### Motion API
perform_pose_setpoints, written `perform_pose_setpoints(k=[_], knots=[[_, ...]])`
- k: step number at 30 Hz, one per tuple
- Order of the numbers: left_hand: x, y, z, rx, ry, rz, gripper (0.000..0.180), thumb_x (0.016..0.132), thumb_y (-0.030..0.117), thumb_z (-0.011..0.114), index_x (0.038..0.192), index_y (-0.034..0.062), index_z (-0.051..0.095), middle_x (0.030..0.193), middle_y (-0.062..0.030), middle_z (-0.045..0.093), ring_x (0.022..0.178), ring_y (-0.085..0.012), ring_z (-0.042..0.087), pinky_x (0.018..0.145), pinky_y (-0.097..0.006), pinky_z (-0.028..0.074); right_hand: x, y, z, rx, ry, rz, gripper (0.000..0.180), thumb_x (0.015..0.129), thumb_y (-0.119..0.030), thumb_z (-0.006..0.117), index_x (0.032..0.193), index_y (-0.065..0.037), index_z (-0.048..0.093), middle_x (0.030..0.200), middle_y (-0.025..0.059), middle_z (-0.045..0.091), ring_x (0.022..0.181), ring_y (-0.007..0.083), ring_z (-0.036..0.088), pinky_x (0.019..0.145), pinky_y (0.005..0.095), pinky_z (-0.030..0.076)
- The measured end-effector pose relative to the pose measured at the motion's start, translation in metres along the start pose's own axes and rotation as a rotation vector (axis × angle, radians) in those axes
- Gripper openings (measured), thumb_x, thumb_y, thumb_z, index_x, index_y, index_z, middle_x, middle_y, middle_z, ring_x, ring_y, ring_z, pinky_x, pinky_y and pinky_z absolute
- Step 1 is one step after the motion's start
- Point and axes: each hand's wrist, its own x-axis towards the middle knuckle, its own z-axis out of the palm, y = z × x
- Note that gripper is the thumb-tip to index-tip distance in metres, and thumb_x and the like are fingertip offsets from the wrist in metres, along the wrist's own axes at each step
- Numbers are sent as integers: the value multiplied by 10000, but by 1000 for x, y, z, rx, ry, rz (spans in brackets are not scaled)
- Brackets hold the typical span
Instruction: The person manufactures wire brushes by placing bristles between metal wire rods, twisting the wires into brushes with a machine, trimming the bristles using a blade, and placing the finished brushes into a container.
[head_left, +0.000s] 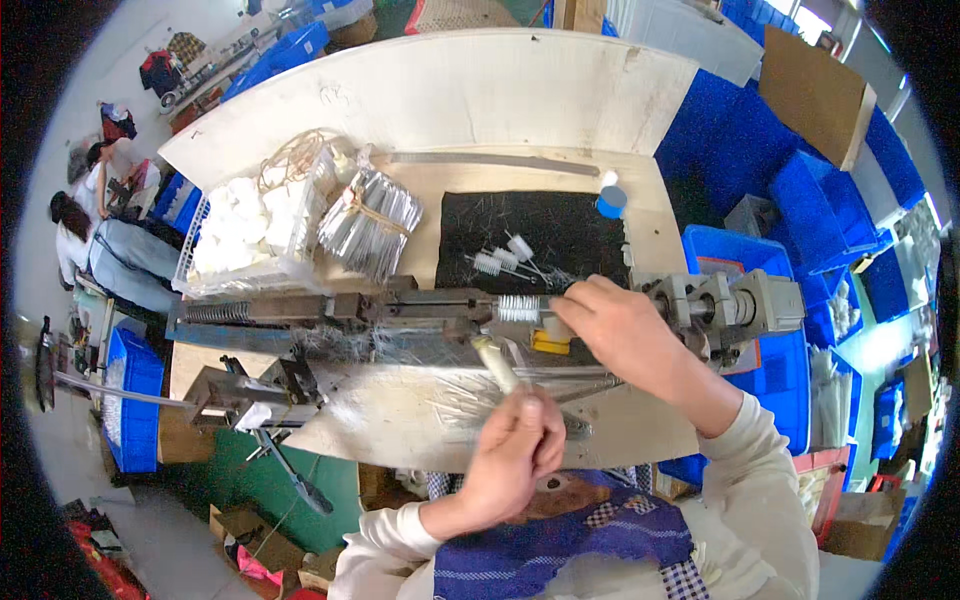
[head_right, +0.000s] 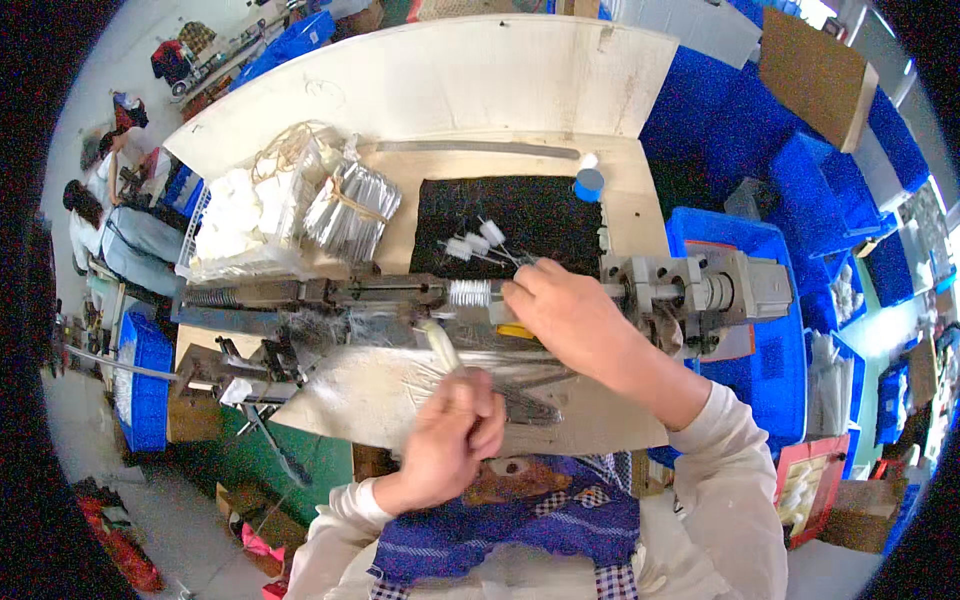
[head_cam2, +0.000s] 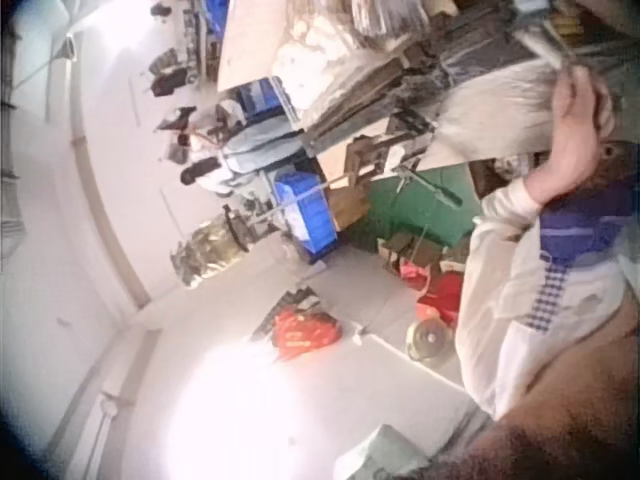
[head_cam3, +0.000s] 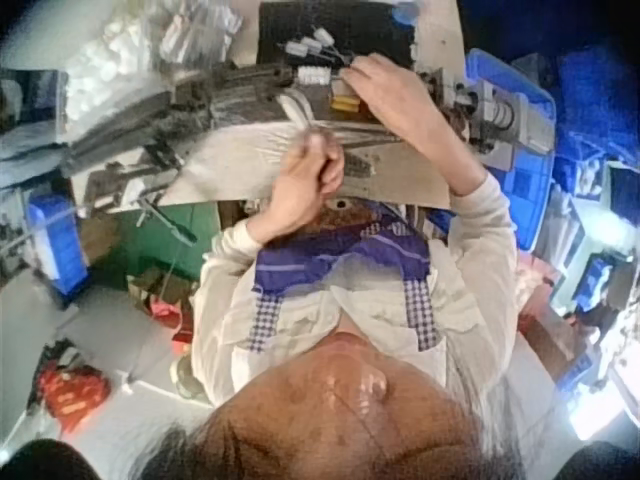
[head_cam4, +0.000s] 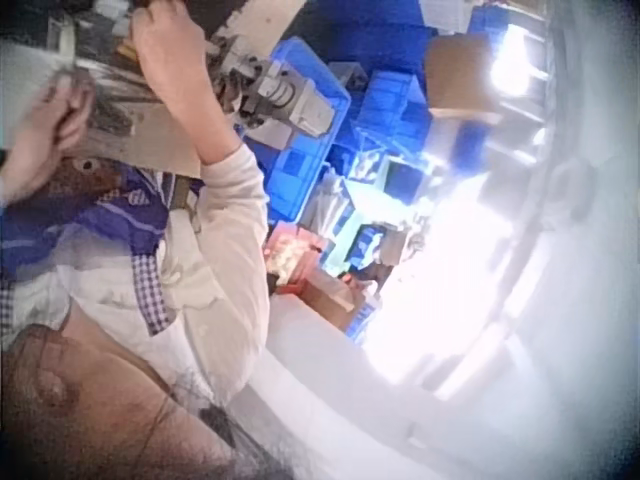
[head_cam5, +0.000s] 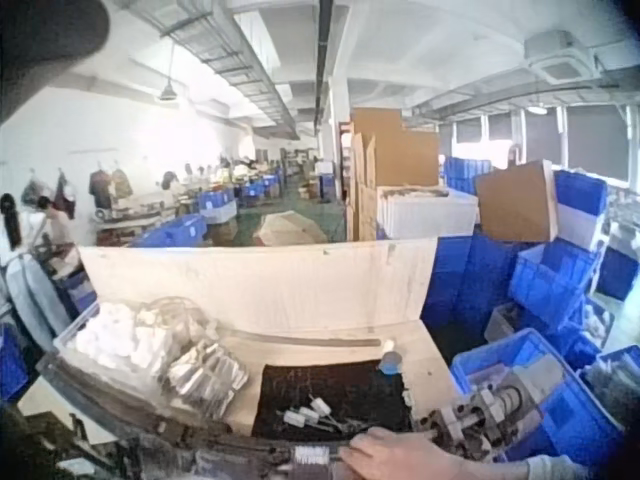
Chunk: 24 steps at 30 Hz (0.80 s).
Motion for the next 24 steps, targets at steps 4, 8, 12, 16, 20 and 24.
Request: perform_pose_setpoints(k=[4, 8, 12, 16, 20, 24], knots=[[-21, 55, -45, -758, -67, 86, 220, 973, 252, 480, 1061, 94, 606, 727, 13, 463, 414, -22, 275, 360, -174, 241, 6, 2, 0, -63, -79, -14, 202, 709, -56, 585, 906, -13, 577, 829, 88, 518, 832, 248, 559, 667, 338, 514], [-49, 27, -111, -373, 47, 357, 137, 926, 184, 562, 926, 79, 650, 578, -17, 460, 424, -102, 394, 360, -253, 306, 4, -6, -2, 52, -98, 7, 197, 737, -63, 607, 922, 1, 579, 848, 110, 527, 822, 262, 567, 671, 354, 514], [7, 29, -46, 816, -85, 319, 183, 875, 159, 612, 823, -5, 676, 625, -128, 615, 522, -168, 531, 496, -331, 411, 45, 19, 24, -102, -157, 145, 105, 758, -71, 614, 844, -11, 604, 836, 139, 546, 807, 299, 597, 664, 385, 512], [113, 0, -20, 778, -162, 227, 202, 869, 184, 614, 893, -4, 685, 653, -153, 626, 527, -190, 538, 527, -322, 424, 56, 44, 21, 36, -74, 165, 129, 780, -131, 629, 792, -5, 611, 834, 133, 564, 799, 313, 600, 667, 395, 502], [116, 12, -30, 967, -117, 358, 173, 849, 165, 608, 843, 5, 672, 623, -123, 606, 497, -241, 560, 506, -342, 437, 18, 38, 3, 245, -91, -72, 69, 754, -105, 602, 751, -37, 608, 793, 106, 567, 769, 278, 604, 667, 370, 516], [91, 38, -30, 1733, 115, 852, 77, 732, 116, 617, 724, 46, 587, 712, -61, 592, 674, -210, 626, 542, -327, 486, 22, 24, 10, 179, 13, -181, 105, 706, -96, 622, 791, -39, 595, 772, 92, 563, 759, 270, 584, 695, 362, 500]])
